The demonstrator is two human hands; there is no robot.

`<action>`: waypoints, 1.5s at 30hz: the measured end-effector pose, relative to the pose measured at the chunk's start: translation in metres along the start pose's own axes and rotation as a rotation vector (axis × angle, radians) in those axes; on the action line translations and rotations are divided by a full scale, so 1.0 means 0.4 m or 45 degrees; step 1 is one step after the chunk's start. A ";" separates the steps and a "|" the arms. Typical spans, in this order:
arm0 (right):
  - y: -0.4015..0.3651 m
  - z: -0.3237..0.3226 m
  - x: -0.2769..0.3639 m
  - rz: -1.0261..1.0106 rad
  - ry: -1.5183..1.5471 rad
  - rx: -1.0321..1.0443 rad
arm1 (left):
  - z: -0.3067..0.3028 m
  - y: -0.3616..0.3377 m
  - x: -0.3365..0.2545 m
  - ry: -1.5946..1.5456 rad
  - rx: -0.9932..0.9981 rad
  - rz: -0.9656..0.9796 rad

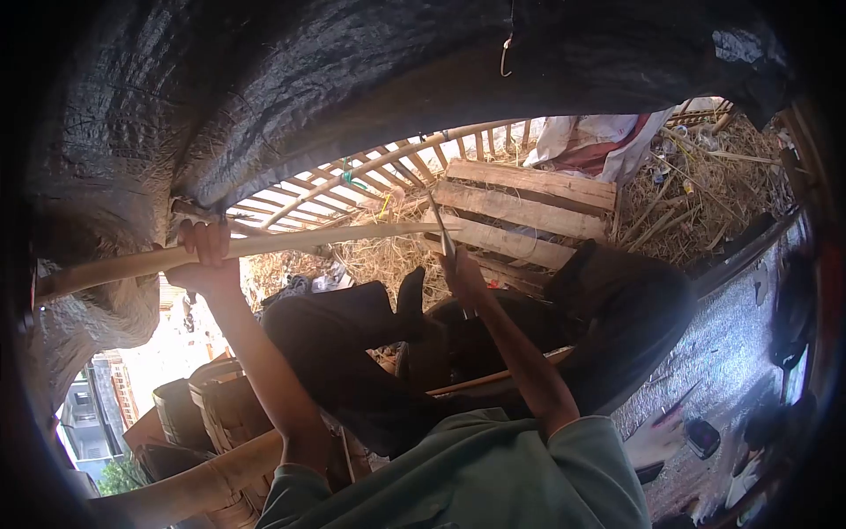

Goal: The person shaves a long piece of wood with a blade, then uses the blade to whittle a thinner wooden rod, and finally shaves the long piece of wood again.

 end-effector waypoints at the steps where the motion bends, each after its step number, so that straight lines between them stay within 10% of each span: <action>1: -0.020 0.027 0.038 -0.154 -0.025 -0.023 | -0.001 0.002 0.002 0.005 -0.013 0.012; 7: -0.143 0.141 0.278 -0.621 -0.119 0.038 | 0.003 -0.008 0.004 0.027 -0.046 0.004; 14: -0.046 0.178 0.122 -0.435 -0.443 -0.028 | -0.027 -0.012 -0.001 -0.053 -0.023 -0.011; 25: -0.154 0.160 0.354 -0.804 -0.252 0.005 | 0.004 -0.014 0.012 0.031 0.135 -0.012; 28: -0.018 0.165 0.111 -0.287 -0.207 0.040 | -0.002 -0.033 0.011 0.064 0.090 -0.009; 41: -0.237 0.121 0.414 -0.903 -0.343 0.107 | -0.032 -0.019 0.015 0.081 -0.017 0.025; 45: -0.056 0.159 0.119 -0.338 -0.339 0.077 | -0.030 -0.031 0.010 0.097 0.040 0.003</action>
Point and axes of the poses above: each hand's wrist, its own y-axis towards the middle knuckle, its own z-axis out of the palm, x = y × z, the point moved 6 cm from there along y, towards the middle knuckle, and after that the axes turned 10 degrees about z, right-handed, at the moved point
